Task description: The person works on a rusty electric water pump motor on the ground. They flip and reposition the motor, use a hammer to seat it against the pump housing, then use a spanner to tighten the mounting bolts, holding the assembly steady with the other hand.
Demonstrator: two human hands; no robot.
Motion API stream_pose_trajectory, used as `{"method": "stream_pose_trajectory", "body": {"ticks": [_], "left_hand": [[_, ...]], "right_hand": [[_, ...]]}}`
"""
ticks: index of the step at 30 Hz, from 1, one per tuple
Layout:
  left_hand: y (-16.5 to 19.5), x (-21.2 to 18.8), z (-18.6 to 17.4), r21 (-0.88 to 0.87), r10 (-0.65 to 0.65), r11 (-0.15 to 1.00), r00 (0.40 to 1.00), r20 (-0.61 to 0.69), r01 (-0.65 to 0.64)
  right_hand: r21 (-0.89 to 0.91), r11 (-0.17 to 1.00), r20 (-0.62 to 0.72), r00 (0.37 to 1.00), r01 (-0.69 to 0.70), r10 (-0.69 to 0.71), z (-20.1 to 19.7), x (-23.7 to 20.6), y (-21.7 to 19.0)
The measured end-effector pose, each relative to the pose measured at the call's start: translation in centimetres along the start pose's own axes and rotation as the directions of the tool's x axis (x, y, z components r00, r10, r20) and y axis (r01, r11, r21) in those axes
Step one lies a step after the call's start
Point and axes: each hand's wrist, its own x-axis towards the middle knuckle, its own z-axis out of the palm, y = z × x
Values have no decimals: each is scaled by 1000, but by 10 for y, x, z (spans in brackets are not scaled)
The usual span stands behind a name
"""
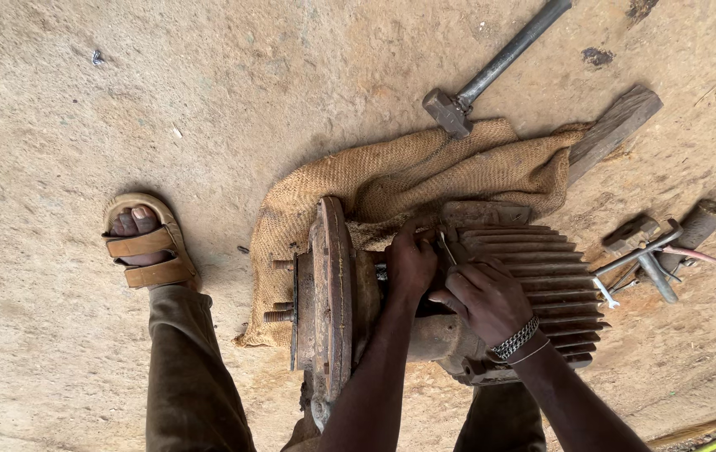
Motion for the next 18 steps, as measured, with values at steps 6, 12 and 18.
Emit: {"method": "stream_pose_trajectory", "body": {"ticks": [6, 12, 18], "left_hand": [[-13, 6, 7, -4, 30, 1000, 999, -16, -30], [-20, 9, 10, -77, -8, 997, 1000, 27, 10], [-15, 5, 7, -31, 77, 997, 997, 11, -77]], "right_hand": [[-43, 998, 260, 964, -48, 57, 7, 3, 2], [235, 953, 154, 976, -189, 155, 11, 37, 41], [407, 826, 112, 918, -391, 380, 26, 83, 78]]}}
